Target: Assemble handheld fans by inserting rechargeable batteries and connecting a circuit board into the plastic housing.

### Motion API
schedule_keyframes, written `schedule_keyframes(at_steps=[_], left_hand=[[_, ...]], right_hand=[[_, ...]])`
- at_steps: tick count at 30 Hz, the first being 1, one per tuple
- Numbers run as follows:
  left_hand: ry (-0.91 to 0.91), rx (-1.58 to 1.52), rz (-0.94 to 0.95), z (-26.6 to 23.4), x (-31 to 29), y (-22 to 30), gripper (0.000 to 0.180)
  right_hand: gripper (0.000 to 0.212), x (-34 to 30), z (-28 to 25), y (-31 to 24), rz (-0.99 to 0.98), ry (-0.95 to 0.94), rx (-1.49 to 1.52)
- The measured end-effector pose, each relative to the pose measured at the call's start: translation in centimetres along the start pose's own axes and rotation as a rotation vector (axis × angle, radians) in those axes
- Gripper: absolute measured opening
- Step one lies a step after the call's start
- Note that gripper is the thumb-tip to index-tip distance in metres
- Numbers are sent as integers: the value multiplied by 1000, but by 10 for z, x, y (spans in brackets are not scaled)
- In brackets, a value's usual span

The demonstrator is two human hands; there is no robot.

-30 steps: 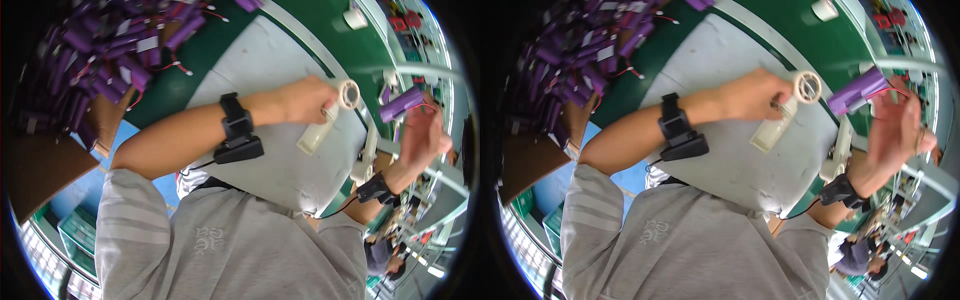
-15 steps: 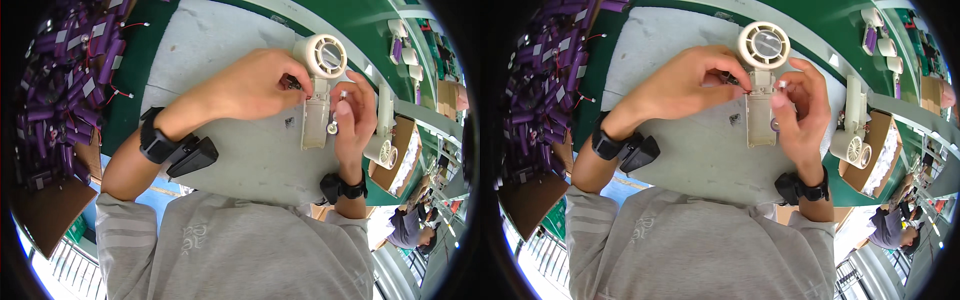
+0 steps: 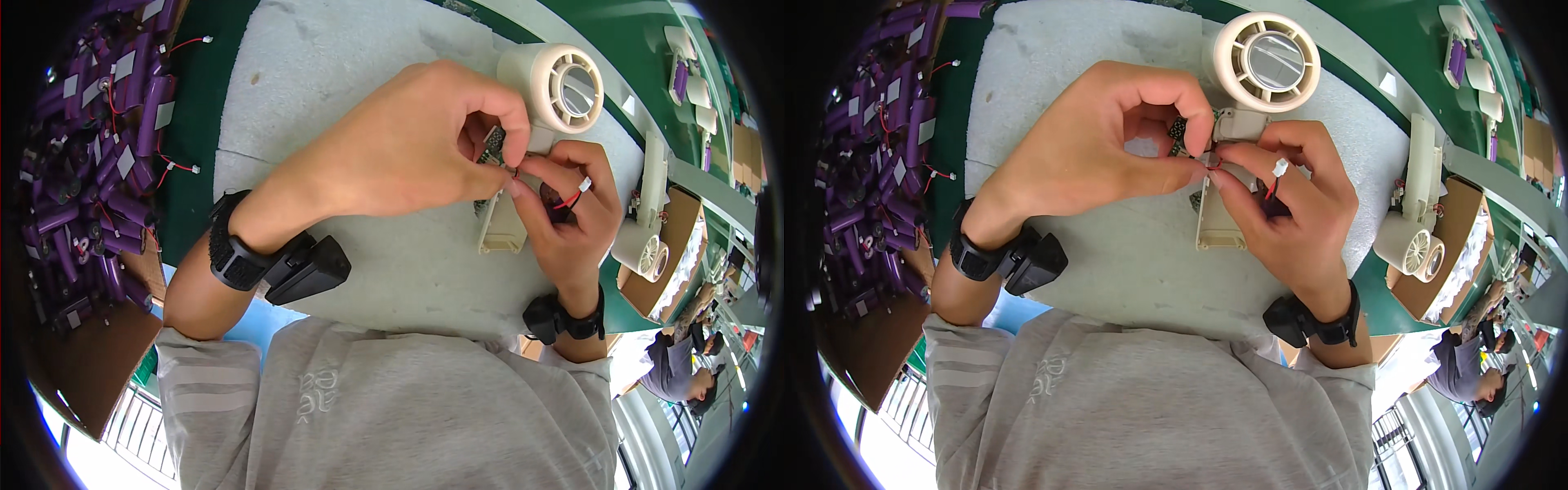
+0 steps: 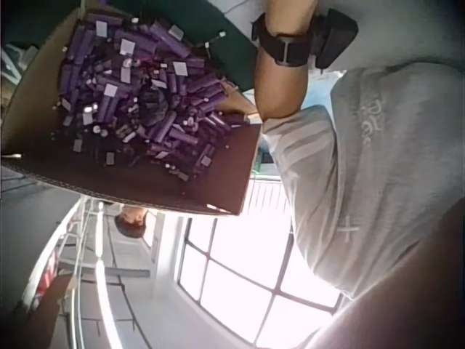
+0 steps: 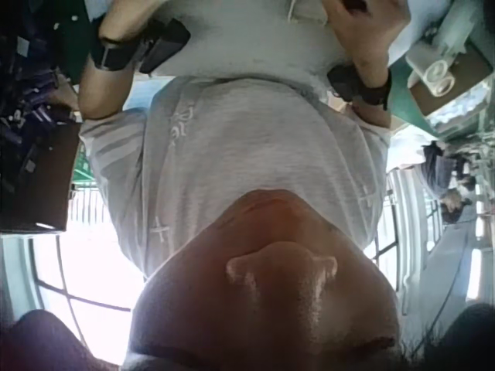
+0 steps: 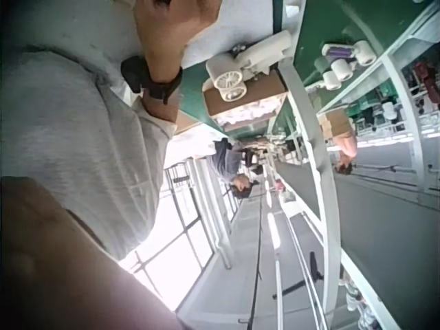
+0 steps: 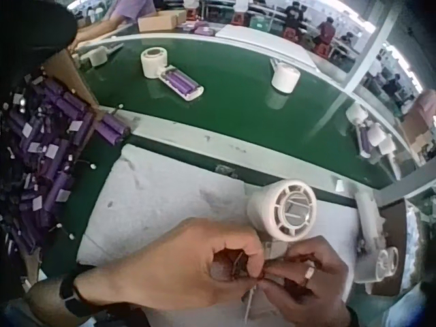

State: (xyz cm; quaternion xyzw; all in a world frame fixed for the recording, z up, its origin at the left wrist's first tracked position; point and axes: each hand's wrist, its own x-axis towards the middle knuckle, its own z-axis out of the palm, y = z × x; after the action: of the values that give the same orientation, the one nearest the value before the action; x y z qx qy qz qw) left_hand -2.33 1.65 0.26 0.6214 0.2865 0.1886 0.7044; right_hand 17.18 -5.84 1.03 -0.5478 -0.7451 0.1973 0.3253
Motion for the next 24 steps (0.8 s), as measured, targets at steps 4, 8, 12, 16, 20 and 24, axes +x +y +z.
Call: schedule_keyframes(at_steps=[4,8,12,16,20,24], left_hand=[[107,-38,101,4,3,-8,10],[127,-53,120,3,3,-4,11],[56,-23,-13,2,0,5,14],[74,22,40,5,-1,5,15],[99,50,107,7,-1,0,15],[98,94,203,9,-1,-5,17]], right_hand=[[24,-1,1,5,-45,5,13],[23,-2,-1,6,-41,-21,21],[21,-1,-2,4,-19,-68,22],[20,1,0,0,21,-40,73],[18,2,0,0,19,-35,89],[16,3,1,2,-36,-68,38]])
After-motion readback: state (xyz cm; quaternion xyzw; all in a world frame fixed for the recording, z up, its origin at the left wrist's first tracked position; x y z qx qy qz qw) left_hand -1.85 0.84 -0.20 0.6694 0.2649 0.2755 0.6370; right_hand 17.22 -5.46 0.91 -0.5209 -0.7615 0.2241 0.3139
